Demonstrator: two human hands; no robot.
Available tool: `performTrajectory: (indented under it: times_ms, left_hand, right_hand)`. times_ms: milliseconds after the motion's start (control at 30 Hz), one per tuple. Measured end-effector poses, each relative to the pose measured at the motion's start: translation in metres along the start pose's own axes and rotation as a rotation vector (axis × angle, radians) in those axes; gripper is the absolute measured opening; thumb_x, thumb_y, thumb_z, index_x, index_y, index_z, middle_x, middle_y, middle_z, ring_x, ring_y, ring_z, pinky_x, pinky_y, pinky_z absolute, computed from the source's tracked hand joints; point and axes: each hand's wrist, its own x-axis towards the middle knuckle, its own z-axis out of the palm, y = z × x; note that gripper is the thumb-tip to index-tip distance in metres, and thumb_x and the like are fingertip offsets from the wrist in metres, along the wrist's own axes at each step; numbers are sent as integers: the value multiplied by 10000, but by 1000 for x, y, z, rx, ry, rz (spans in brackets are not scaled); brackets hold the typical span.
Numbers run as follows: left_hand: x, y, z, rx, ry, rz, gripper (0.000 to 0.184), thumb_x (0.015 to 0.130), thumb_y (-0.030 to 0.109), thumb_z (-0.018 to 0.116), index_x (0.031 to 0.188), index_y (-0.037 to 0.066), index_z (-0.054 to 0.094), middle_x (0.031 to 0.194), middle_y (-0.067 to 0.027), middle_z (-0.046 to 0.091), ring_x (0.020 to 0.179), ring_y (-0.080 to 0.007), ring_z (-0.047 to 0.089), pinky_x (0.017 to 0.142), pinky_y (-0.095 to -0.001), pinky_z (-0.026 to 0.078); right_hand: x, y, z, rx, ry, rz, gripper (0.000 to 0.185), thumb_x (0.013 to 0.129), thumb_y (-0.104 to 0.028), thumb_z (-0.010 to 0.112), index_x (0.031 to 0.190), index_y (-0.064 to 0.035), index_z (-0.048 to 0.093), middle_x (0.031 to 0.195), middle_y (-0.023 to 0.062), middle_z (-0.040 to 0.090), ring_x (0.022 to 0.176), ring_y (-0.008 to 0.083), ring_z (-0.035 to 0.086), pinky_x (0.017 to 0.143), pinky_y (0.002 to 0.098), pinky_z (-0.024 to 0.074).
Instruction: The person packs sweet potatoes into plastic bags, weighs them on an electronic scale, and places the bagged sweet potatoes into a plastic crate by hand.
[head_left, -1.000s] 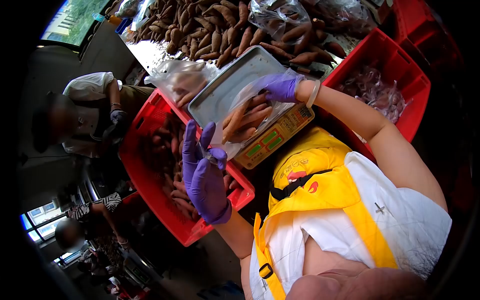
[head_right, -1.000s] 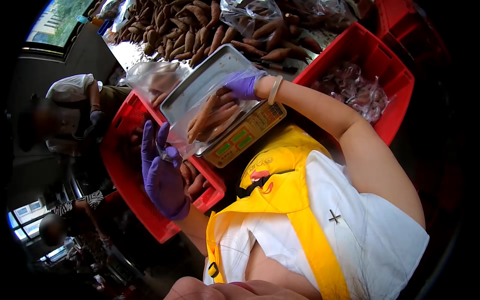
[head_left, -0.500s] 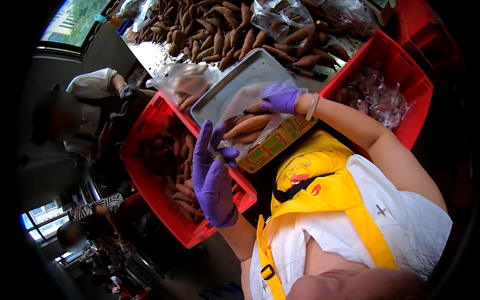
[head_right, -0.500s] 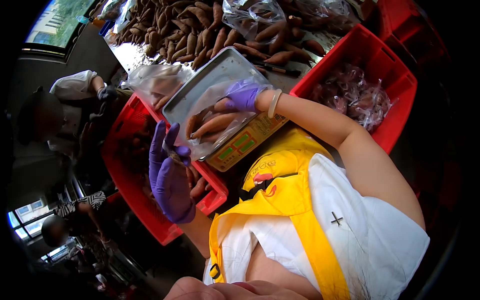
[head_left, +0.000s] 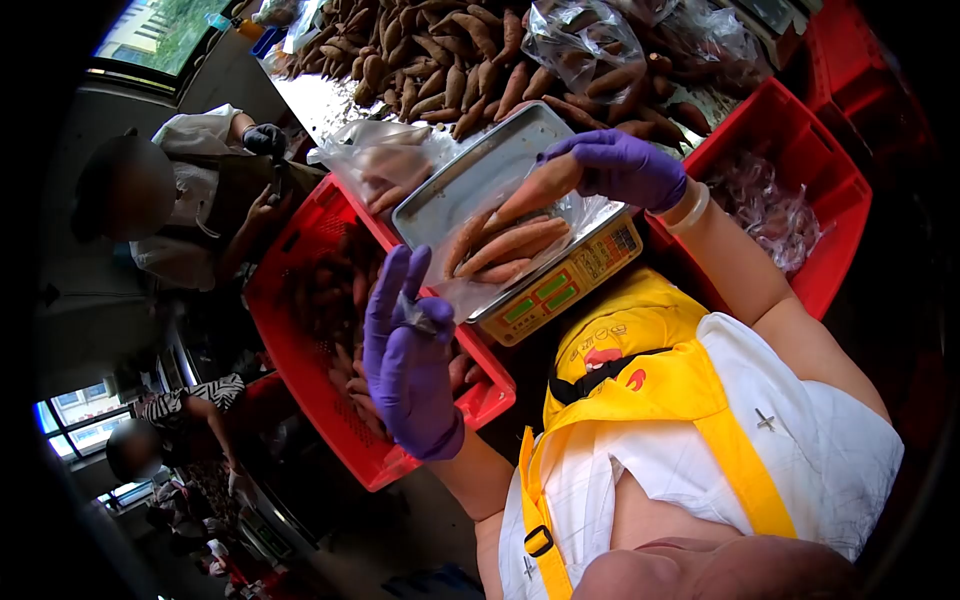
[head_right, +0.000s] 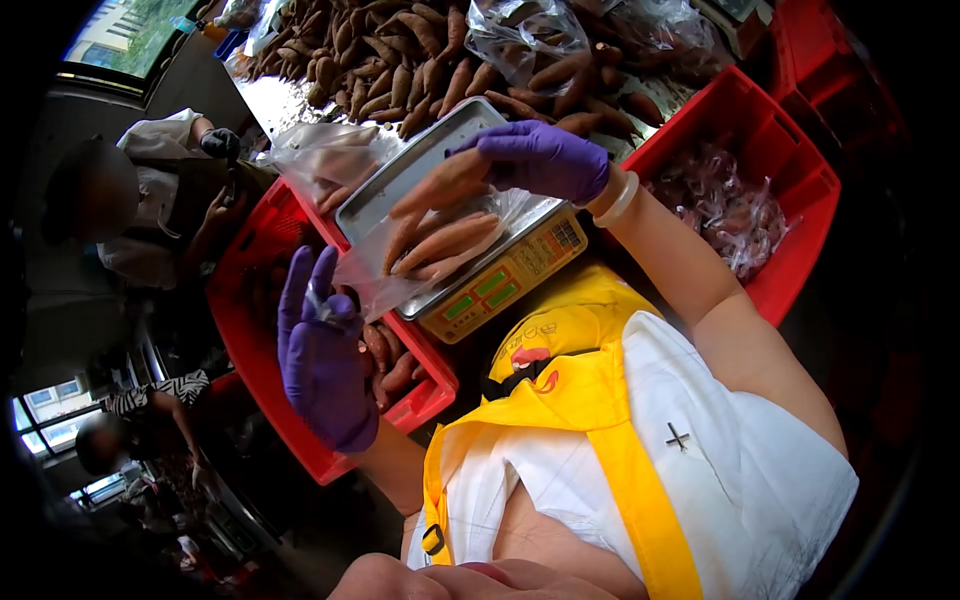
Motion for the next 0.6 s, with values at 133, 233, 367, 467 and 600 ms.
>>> performTrajectory:
  times_ms: [133,233,367,467,600]
  left_hand:
    - [-19,64,3,-42,26,75,812,887,275,604,1487,-25,146,1498,-332,157,1016,-179,555,886,-294,459]
    - [-48,96,2,24,16,225,884,879,353,630,1492,-20,113,1503,-342,118,835,-152,450,908,-313,482]
    - [-83,124,8,295,218,292,901,872,398,636,1491,-18,129,1498,-345,132,900,-170,511,869,-295,502]
    - [-115,139,-4,435,340,326,844,903,386,574,1490,-27,129,1502,-315,169,903,-145,515,796,-251,464]
    - [-165,162,-19,525,499,339,776,941,357,505,1493,-28,120,1518,-269,189,929,-120,515,793,-222,430]
  right_hand:
    - [-1,-12,-23,264,214,-226,323,957,-229,569,1229,-58,606,991,17,662,818,88,606,813,242,484]
    - [32,39,-54,-395,330,-98,312,941,-232,602,1198,-62,649,1015,27,693,808,68,603,763,223,490]
    - [58,102,-53,-667,301,26,257,895,-245,662,1106,-106,709,956,53,702,796,116,610,769,259,506]
    - [59,98,-68,-1082,305,-160,468,871,-237,666,1313,-129,553,994,121,673,882,218,627,822,321,505]
    - [44,57,-82,-1191,376,-340,641,863,-198,647,1441,-149,375,1174,177,584,1038,289,597,898,339,487]
